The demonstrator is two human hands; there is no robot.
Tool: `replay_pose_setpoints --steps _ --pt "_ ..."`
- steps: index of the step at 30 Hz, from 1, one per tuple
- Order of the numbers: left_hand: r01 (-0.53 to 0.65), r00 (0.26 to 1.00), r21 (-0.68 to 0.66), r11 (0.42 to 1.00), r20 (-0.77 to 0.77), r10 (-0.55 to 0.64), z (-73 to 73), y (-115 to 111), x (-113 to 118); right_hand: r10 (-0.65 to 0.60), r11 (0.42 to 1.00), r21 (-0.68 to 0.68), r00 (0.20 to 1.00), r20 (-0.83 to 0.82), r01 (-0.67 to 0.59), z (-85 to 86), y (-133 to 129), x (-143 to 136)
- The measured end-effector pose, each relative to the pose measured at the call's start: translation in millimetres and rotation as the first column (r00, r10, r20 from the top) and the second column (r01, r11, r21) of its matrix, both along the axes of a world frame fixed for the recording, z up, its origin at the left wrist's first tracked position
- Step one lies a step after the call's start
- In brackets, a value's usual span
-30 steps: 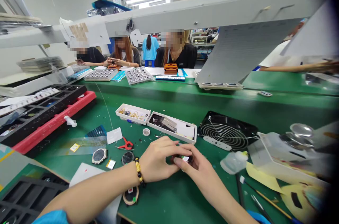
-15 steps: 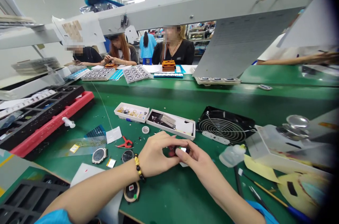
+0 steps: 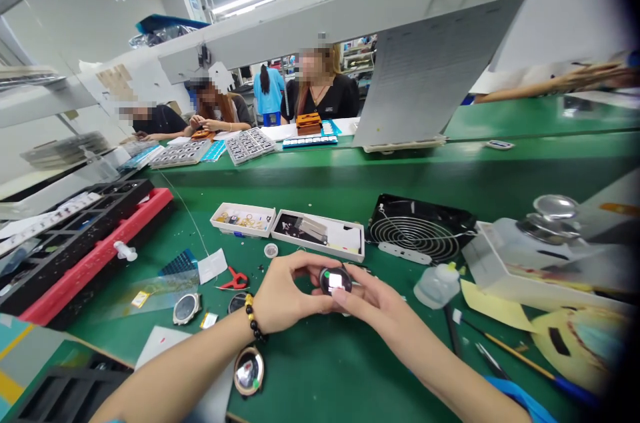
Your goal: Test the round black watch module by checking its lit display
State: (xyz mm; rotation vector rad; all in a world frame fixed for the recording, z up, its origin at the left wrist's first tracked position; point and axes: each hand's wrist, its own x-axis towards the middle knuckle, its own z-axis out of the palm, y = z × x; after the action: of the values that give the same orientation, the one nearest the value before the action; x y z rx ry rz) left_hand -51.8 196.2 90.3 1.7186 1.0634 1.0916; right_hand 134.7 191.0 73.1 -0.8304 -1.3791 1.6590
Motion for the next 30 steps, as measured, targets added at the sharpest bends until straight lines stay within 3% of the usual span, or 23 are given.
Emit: replay_pose_setpoints --steps 9,13,20,27,30 --pt "0.005 0.998 0.061 0.998 -0.06 -0.001 -2.4 -0.2 -0.6 -0.099 0.987 -0.141 0.988 -0.118 0.082 -4.2 1.9 -2.5" --pt "0.002 0.998 0.06 0.998 -0.065 0.001 -3.1 0.0 -1.3 -0.064 0.989 -0.141 0.991 -0.121 0.046 -5.3 2.0 -1.2" --pt "0.006 0.999 0.024 1.0 -0.048 -0.005 -2.6 -0.8 -1.3 0.006 1.0 -0.016 1.0 -0.02 -0.006 -2.8 2.4 -0.3" --pt "0.016 0.996 0.035 0.999 -0.085 -0.013 -5.0 0.4 -3.3 -0.033 0.985 -0.174 0.996 -0.084 0.018 -1.3 3.6 -2.1" --pt "0.016 0.996 0.036 0.999 -0.09 -0.012 -4.9 0.5 -3.4 -0.019 0.986 -0.167 0.995 -0.1 0.002 -1.9 3.6 -0.6"
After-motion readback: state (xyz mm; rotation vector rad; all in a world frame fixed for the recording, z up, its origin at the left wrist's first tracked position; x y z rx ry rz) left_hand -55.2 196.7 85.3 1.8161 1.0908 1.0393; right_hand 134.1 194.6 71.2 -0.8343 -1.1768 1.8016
